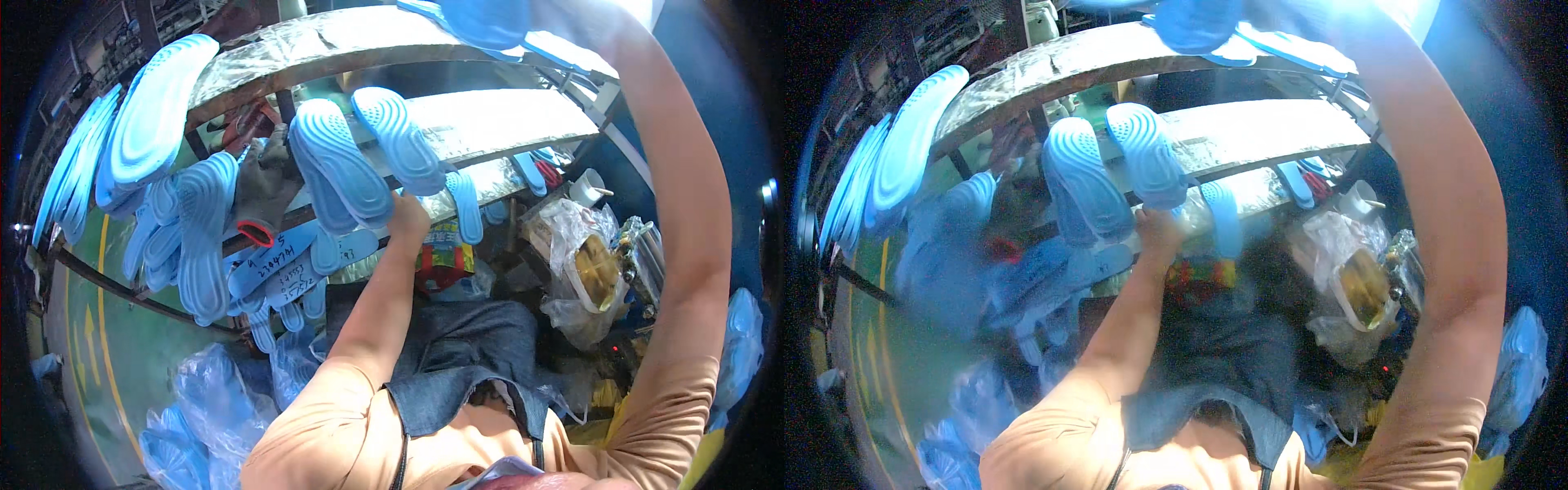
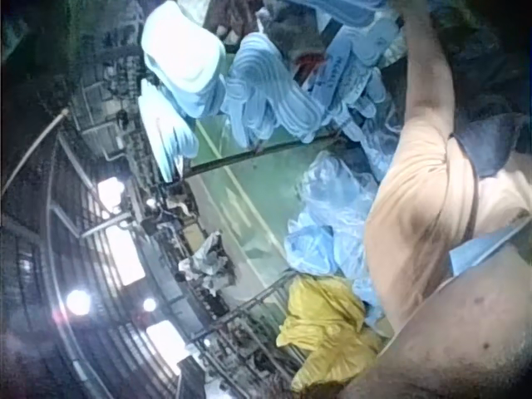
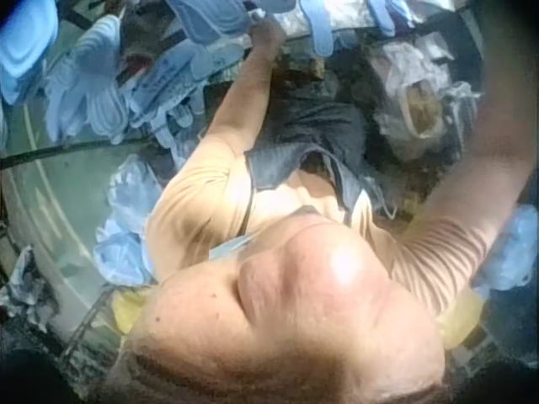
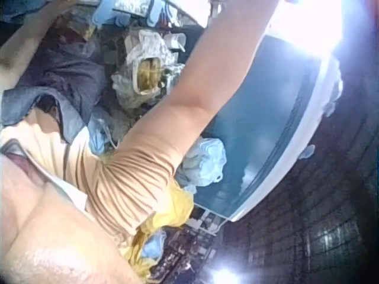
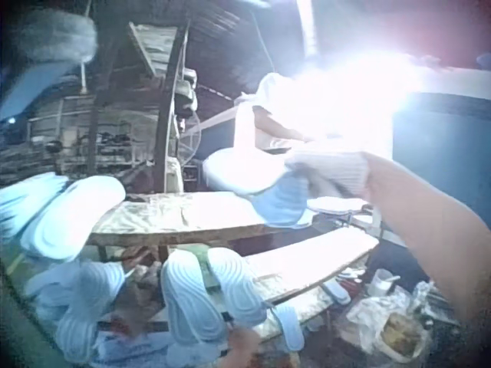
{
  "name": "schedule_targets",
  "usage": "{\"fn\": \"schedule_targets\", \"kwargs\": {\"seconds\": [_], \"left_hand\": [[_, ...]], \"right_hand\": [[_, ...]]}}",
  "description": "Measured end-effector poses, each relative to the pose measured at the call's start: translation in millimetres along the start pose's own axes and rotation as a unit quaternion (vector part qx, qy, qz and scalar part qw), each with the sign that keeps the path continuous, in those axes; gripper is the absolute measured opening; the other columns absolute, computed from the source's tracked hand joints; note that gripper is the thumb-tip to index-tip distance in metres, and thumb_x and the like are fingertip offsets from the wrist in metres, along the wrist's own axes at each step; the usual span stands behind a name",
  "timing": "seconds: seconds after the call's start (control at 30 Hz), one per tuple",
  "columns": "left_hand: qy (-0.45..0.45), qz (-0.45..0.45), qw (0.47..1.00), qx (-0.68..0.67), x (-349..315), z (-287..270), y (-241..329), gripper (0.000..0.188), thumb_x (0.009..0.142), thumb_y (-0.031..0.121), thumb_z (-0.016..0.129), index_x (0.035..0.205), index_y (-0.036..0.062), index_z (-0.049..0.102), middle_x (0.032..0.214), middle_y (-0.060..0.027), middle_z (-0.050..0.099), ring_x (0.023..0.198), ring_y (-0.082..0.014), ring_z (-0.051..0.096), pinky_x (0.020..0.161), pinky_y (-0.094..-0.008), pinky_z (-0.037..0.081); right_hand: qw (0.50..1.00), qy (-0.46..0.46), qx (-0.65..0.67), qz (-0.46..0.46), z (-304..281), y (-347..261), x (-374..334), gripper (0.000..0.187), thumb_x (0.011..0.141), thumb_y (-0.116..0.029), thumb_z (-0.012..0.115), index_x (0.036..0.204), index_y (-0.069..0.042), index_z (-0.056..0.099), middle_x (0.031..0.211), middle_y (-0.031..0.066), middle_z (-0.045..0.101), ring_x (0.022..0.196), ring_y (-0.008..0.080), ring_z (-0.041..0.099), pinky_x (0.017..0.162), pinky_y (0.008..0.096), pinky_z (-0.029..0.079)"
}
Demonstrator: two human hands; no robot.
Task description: The person picks up light blue plastic slippers from a pile and places them onto a metal rack. They handle the slippers one by one, arranging them in rows on the rack. The person also briefly handles a plastic bag containing slippers.
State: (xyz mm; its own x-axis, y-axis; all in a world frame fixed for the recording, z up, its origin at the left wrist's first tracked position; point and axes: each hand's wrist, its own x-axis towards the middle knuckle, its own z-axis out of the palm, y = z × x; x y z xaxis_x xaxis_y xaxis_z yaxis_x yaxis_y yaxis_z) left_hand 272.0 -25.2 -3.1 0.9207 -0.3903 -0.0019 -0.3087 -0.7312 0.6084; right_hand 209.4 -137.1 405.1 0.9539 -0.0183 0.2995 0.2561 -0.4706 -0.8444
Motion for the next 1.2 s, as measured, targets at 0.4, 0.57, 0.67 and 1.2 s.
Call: {"fn": "schedule_targets", "kwargs": {"seconds": [0.4, 0.57, 0.67, 1.2], "left_hand": [[0.161, 0.050, 0.981, -0.094, 30.6, 63.9, -44.6, 0.032, 0.081, 0.017, 0.056, 0.098, -0.0044, 0.072, 0.120, -0.0321, 0.053, 0.121, -0.0467, 0.046, 0.107, -0.0499, 0.036], [0.167, 0.047, 0.983, -0.055, 23.2, 57.1, -32.8, 0.036, 0.083, 0.023, 0.054, 0.099, -0.0034, 0.073, 0.114, -0.0296, 0.060, 0.121, -0.0467, 0.045, 0.105, -0.0544, 0.036], [0.133, 0.057, 0.988, 0.056, 22.2, 45.7, -30.3, 0.038, 0.085, 0.024, 0.054, 0.106, -0.0035, 0.068, 0.111, -0.0262, 0.063, 0.118, -0.0442, 0.049, 0.100, -0.0533, 0.041], [-0.638, -0.016, 0.296, -0.711, -194.2, -5.7, 184.3, 0.061, 0.094, 0.023, 0.043, 0.147, -0.0029, 0.026, 0.137, -0.0286, 0.047, 0.113, -0.0416, 0.060, 0.088, -0.0429, 0.055]], "right_hand": [[0.860, 0.102, -0.492, 0.090, 74.3, 2.4, 91.1, 0.027, 0.088, -0.019, 0.055, 0.103, -0.003, 0.070, 0.102, 0.0129, 0.070, 0.086, 0.0245, 0.066, 0.071, 0.0371, 0.052], [0.814, 0.013, -0.581, 0.014, 53.9, -4.7, 92.1, 0.026, 0.087, -0.015, 0.055, 0.105, -0.004, 0.069, 0.102, 0.0110, 0.070, 0.086, 0.0218, 0.066, 0.073, 0.0348, 0.052], [0.836, 0.000, -0.546, -0.053, 38.4, -26.1, 51.5, 0.026, 0.086, -0.013, 0.054, 0.106, -0.004, 0.069, 0.102, 0.0099, 0.071, 0.087, 0.0202, 0.067, 0.075, 0.0334, 0.052], [0.777, 0.041, -0.585, 0.228, -163.3, 36.8, -287.1, 0.037, 0.088, -0.029, 0.056, 0.117, -0.010, 0.065, 0.115, 0.0131, 0.067, 0.109, 0.0297, 0.061, 0.096, 0.0382, 0.046]]}}
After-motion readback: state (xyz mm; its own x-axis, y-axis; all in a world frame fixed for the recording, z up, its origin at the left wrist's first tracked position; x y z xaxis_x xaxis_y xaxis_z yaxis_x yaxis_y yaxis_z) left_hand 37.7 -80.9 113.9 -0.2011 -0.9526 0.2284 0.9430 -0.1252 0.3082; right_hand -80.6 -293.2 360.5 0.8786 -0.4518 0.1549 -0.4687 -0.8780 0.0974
